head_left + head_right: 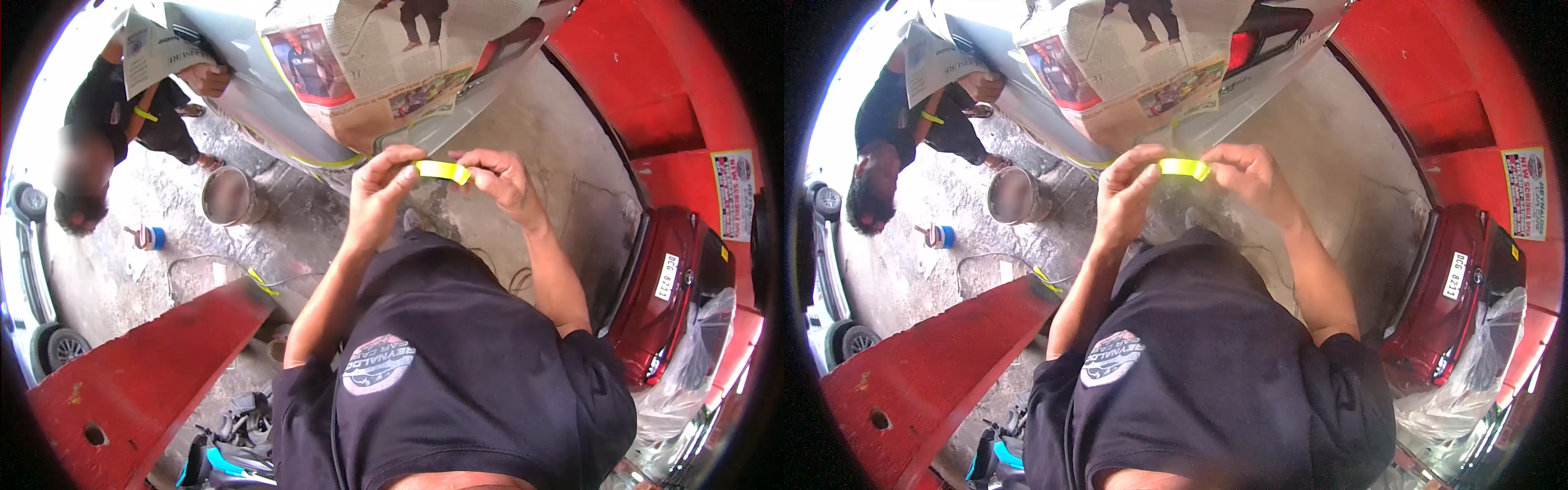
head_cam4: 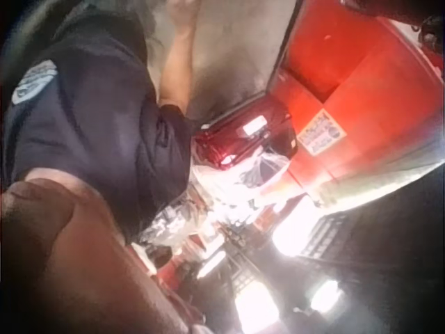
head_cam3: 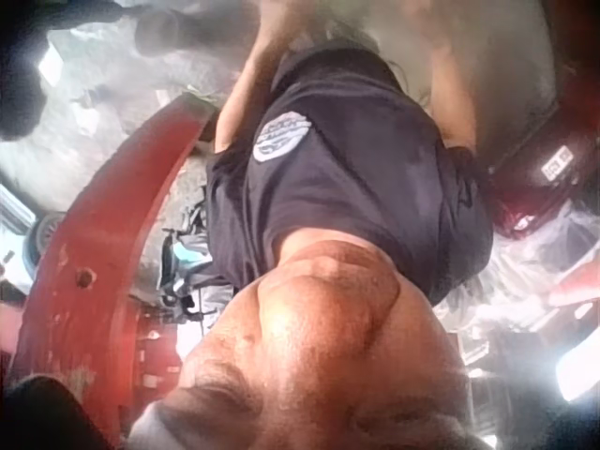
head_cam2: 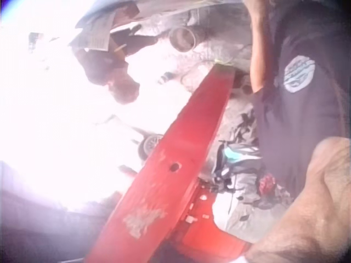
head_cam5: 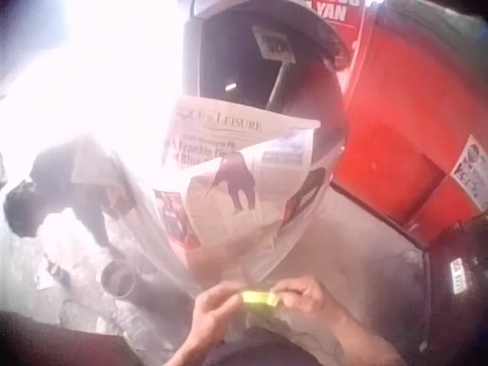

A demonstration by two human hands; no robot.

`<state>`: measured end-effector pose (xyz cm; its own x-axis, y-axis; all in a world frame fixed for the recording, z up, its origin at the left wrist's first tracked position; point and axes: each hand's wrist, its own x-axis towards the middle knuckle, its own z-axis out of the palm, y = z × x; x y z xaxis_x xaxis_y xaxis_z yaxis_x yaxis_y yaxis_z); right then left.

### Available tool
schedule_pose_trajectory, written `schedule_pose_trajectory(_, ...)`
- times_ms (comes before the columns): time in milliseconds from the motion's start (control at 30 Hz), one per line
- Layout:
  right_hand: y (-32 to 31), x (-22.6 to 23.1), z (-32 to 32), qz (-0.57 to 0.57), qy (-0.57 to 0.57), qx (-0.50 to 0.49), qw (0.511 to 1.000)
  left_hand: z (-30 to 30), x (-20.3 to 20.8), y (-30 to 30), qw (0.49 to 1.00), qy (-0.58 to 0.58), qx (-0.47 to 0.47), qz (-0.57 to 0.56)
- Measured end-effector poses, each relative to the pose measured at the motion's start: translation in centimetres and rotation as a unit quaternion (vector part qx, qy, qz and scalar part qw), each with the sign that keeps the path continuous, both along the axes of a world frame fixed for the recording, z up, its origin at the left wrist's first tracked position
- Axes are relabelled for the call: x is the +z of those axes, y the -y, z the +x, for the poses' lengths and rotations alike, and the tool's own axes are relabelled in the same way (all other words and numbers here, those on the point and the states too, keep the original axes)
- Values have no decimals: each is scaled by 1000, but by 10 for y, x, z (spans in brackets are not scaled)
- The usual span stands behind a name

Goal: The person tears off pieces of newspaper and uses yellow masking tape to cover the rear trunk and license plate area of a silver car. The person smooths the newspaper onto the surface and secures it with tape along the edges.

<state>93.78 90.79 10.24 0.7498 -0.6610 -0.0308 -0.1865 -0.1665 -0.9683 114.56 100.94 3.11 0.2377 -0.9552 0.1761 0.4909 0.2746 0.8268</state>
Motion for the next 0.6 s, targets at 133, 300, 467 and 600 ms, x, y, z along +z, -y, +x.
schedule_pose_trajectory(133,-25,6,11,-38,-89,-86,992,-7,20,-4,903,385,183,-64)
schedule_pose_trajectory(300,-38,-16,21,-201,-43,-117,972,-25,5,0,865,418,262,-92)
schedule_pose_trajectory(467,-16,-48,13,-37,-24,-250,967,-31,13,-4,841,433,283,-155)
schedule_pose_trajectory(600,24,-27,-22,-54,-94,-224,968,0,38,1,842,428,317,-84)
